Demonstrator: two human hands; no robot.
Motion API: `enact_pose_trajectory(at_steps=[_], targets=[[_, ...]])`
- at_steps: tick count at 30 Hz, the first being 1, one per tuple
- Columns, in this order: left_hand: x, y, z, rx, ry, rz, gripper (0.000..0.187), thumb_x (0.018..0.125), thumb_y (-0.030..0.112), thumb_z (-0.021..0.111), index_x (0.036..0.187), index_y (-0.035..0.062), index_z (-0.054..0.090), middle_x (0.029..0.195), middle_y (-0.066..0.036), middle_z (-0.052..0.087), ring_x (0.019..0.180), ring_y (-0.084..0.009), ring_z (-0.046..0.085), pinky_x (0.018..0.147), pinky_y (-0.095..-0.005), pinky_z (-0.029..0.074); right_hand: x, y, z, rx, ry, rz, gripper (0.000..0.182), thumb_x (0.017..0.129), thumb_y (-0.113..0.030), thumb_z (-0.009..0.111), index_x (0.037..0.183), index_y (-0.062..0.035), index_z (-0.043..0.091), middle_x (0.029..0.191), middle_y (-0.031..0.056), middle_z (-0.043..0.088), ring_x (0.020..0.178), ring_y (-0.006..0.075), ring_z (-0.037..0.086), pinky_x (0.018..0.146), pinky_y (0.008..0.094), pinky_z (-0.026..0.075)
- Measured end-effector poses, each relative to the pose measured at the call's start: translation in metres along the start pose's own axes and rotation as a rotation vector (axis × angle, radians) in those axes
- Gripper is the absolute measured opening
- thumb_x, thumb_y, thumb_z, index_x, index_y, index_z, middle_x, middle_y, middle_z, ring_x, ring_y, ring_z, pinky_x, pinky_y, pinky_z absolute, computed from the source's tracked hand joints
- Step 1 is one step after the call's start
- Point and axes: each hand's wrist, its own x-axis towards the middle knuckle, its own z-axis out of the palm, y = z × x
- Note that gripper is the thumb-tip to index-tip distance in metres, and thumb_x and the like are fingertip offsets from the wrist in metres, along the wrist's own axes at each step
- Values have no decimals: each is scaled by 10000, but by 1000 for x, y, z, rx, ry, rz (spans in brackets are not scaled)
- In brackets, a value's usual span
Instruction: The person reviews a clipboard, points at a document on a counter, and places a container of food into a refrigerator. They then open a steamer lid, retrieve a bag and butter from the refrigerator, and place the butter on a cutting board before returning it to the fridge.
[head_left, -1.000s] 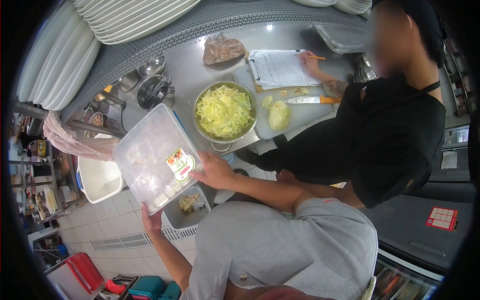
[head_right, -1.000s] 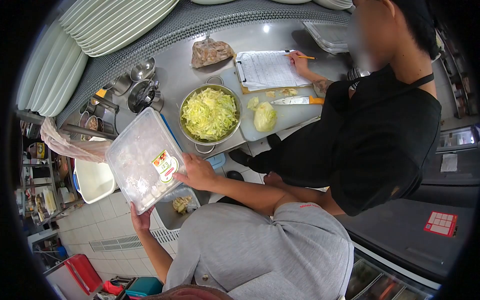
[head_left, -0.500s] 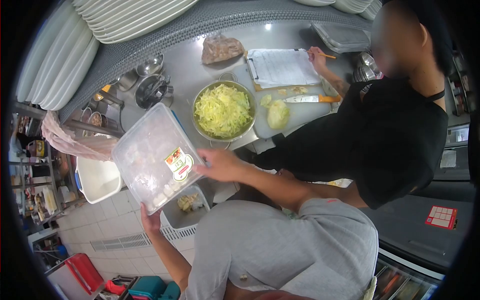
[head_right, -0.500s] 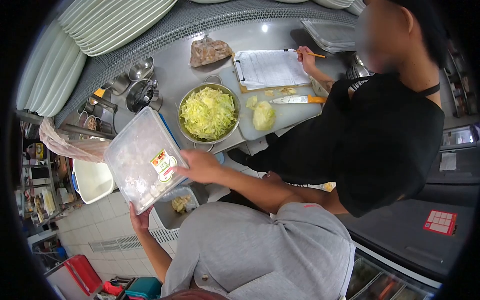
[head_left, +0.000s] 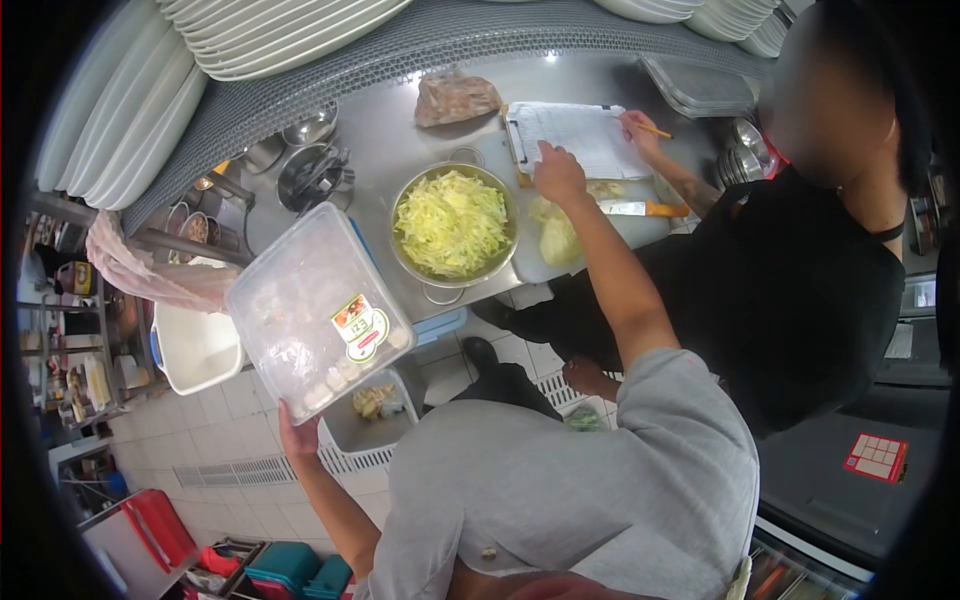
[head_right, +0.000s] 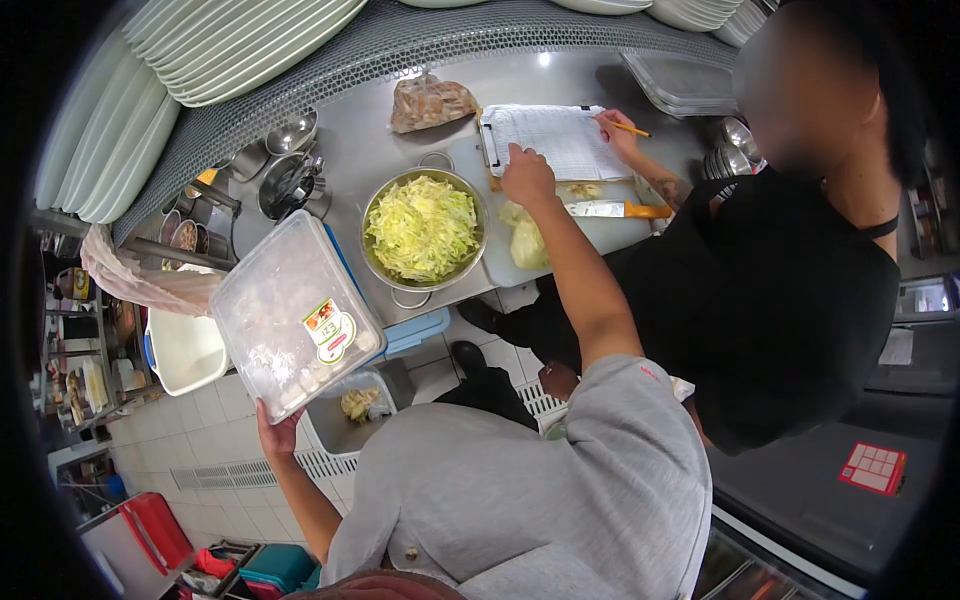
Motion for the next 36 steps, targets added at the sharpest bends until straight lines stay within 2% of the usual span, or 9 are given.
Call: enact_pose_trajectory(at_steps=[6, 12, 18, 21, 24, 27, 30, 33, 36], targets=[[-2, 0, 3, -12, -22, -2, 683, 974, 474, 531, 1453, 22, 354, 1448, -154, 462, 1302, -334, 478, 1026, -526, 430, 26, 6, 15, -138, -58, -87, 428, 840, -150, 530, 1262, -80, 553, 1063, 233, 632, 987, 408, 633, 855, 491, 523], [1, -3, -1, -40, 34, -6, 700, 965, 493, 540, 1458, 33, 354, 1447, -155, 462, 1303, -333, 475, 1026, -540, 426, 39, 27, 26, -191, -67, -64, 445, 855, -179, 520, 1290, -88, 535, 1055, 227, 641, 964, 408, 650, 820, 490, 536], [0, -3, 3, -32, 35, 16, 705, 958, 491, 557, 1451, 26, 363, 1442, -159, 469, 1301, -334, 480, 1030, -526, 430, 48, 96, 28, -219, 2, 109, 386, 885, -184, 466, 1237, -68, 574, 1044, 226, 680, 964, 375, 681, 809, 485, 548], [1, -3, 2, -31, 42, 15, 705, 958, 488, 559, 1450, 23, 363, 1442, -158, 468, 1303, -337, 477, 1036, -521, 427, 53, 120, 20, -196, -82, 164, 411, 908, -201, 428, 1277, -68, 552, 1076, 221, 690, 1007, 366, 681, 847, 494, 539], [-1, -2, 3, -28, 35, 17, 705, 956, 485, 563, 1450, 23, 364, 1442, -157, 469, 1300, -337, 481, 1037, -519, 428, 63, 131, 11, -231, -147, 367, 450, 933, -232, 388, 1341, -89, 515, 1147, 214, 674, 1064, 376, 662, 896, 494, 523], [0, -4, 5, -33, 74, 38, 700, 939, 499, 586, 1426, 40, 382, 1392, -174, 511, 1205, -344, 558, 911, -500, 524, 62, 147, 7, -231, -216, 301, 495, 950, -251, 356, 1416, -125, 463, 1192, 213, 657, 1111, 370, 643, 946, 492, 499], [1, -3, -2, -68, 22, 5, 699, 953, 462, 580, 1449, 20, 362, 1441, -162, 468, 1299, -341, 481, 1031, -530, 434, 54, 141, -1, -296, -225, 242, 525, 945, -240, 363, 1460, -155, 422, 1237, 216, 635, 1159, 362, 619, 969, 487, 486], [-1, -2, 0, -75, 50, 0, 694, 951, 452, 590, 1446, 21, 365, 1440, -160, 468, 1302, -341, 478, 1028, -532, 437, 55, 140, -3, -283, -293, 221, 542, 941, -224, 373, 1475, -136, 401, 1242, 214, 634, 1172, 368, 610, 974, 500, 479], [1, -1, -2, -64, 31, -14, 691, 947, 452, 596, 1441, 24, 371, 1437, -154, 474, 1297, -334, 482, 1026, -531, 440, 90, 203, 56, -325, -252, 102, 529, 949, -283, 388, 1440, -96, 447, 1229, 202, 642, 1156, 360, 618, 971, 486, 483]])
